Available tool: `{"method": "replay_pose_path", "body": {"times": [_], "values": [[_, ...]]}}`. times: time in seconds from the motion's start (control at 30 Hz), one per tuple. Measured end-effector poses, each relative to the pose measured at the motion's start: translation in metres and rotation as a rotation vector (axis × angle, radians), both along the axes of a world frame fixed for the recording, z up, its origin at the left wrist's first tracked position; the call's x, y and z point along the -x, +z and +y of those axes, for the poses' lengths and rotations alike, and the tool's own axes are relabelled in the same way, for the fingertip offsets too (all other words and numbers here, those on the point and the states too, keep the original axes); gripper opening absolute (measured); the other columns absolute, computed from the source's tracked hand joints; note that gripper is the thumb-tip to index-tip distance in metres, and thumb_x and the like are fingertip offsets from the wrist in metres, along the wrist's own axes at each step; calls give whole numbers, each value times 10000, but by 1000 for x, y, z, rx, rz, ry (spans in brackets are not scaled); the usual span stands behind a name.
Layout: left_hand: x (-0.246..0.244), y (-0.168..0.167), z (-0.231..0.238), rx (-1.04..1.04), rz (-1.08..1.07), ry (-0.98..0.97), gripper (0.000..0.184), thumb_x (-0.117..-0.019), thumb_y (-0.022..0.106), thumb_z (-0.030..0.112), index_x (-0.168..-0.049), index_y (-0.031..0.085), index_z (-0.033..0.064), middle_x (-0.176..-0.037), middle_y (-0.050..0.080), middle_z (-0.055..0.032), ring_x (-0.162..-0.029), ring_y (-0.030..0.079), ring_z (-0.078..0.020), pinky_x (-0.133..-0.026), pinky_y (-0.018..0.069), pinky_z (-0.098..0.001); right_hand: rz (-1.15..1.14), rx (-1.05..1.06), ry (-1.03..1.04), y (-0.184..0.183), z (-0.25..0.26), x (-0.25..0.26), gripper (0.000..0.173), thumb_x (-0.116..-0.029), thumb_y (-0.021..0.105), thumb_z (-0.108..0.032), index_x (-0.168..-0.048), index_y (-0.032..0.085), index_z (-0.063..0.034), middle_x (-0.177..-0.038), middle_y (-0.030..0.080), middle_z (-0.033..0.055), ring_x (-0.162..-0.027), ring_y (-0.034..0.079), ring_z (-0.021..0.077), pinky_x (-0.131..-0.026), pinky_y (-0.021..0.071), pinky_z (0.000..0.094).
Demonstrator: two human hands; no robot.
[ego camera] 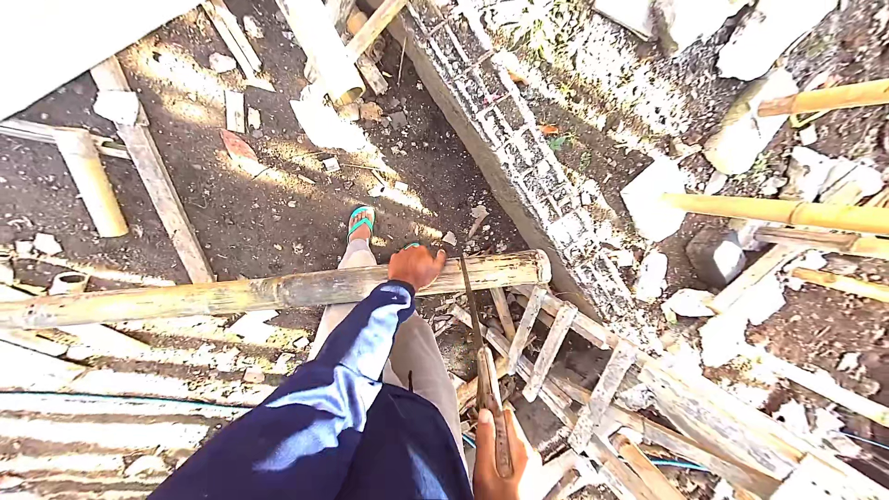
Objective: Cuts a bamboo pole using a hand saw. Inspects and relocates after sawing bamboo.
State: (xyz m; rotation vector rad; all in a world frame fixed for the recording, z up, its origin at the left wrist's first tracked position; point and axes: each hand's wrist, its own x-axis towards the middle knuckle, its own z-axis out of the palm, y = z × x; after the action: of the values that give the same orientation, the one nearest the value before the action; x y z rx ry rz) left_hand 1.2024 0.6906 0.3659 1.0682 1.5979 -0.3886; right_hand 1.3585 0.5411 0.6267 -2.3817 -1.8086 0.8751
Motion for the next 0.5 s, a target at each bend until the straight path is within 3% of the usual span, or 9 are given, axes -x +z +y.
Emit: {"method": "replay_pose_path", "body": {"times": [0.07,0.13,0.2,0.23,0.3,0.4,0.43,0.5], "values": [[0,0,3,-7,8,-1,784,-1002,201,683,-963,730,107,-1076,730,-169,-1067,695,-370,-812,533,-634,0,2,10,-35,35,10,426,-981,519,-399,-898,725,-36,-606,605,0,-521,602,125,-484,514,358],[1,-1,2,14,-17,19,796,-1005,212,689,-1003,731,85,-1112,721,-194,-1095,682,-396,-839,523,-660,9,58,49,-68,79,26,390,-995,525,-371,-928,736,-50,-651,631,31,-582,634,187,-550,534,430],[1,-1,-1,24,-18,19,783,-999,229,685,-1022,723,77,-1120,718,-201,-1104,680,-396,-846,524,-658,20,109,25,-76,85,30,380,-1014,528,-397,-1027,743,-84,-710,670,23,-637,661,179,-605,557,442],[4,-2,6,13,-9,15,777,-999,234,683,-1019,719,76,-1111,718,-198,-1099,683,-387,-843,528,-647,20,75,17,-73,78,24,392,-1006,521,-403,-1026,747,-83,-695,668,9,-614,657,157,-576,558,427],[1,0,0,7,5,4,767,-998,242,683,-979,718,81,-1064,726,-185,-1063,695,-376,-816,539,-629,-12,43,24,-34,31,9,448,-995,499,-411,-983,742,-35,-642,636,11,-549,628,142,-505,536,395],[2,3,0,20,23,18,761,-998,246,677,-974,720,81,-1060,728,-183,-1059,697,-372,-811,538,-621,-36,18,61,17,-15,-5,377,-962,551,-298,-898,706,40,-628,635,68,-547,628,140,-530,539,337],[1,4,-1,19,26,19,765,-1001,241,676,-973,720,80,-1063,728,-182,-1062,696,-369,-813,538,-618,-19,19,50,13,-13,-5,374,-970,551,-299,-924,711,36,-639,642,57,-557,628,123,-542,545,323],[0,7,-1,8,29,19,771,-1008,227,672,-974,717,78,-1075,723,-179,-1072,692,-364,-817,539,-614,0,27,30,-30,25,8,429,-989,511,-374,-956,733,-9,-640,633,18,-551,620,127,-521,537,367]]}}
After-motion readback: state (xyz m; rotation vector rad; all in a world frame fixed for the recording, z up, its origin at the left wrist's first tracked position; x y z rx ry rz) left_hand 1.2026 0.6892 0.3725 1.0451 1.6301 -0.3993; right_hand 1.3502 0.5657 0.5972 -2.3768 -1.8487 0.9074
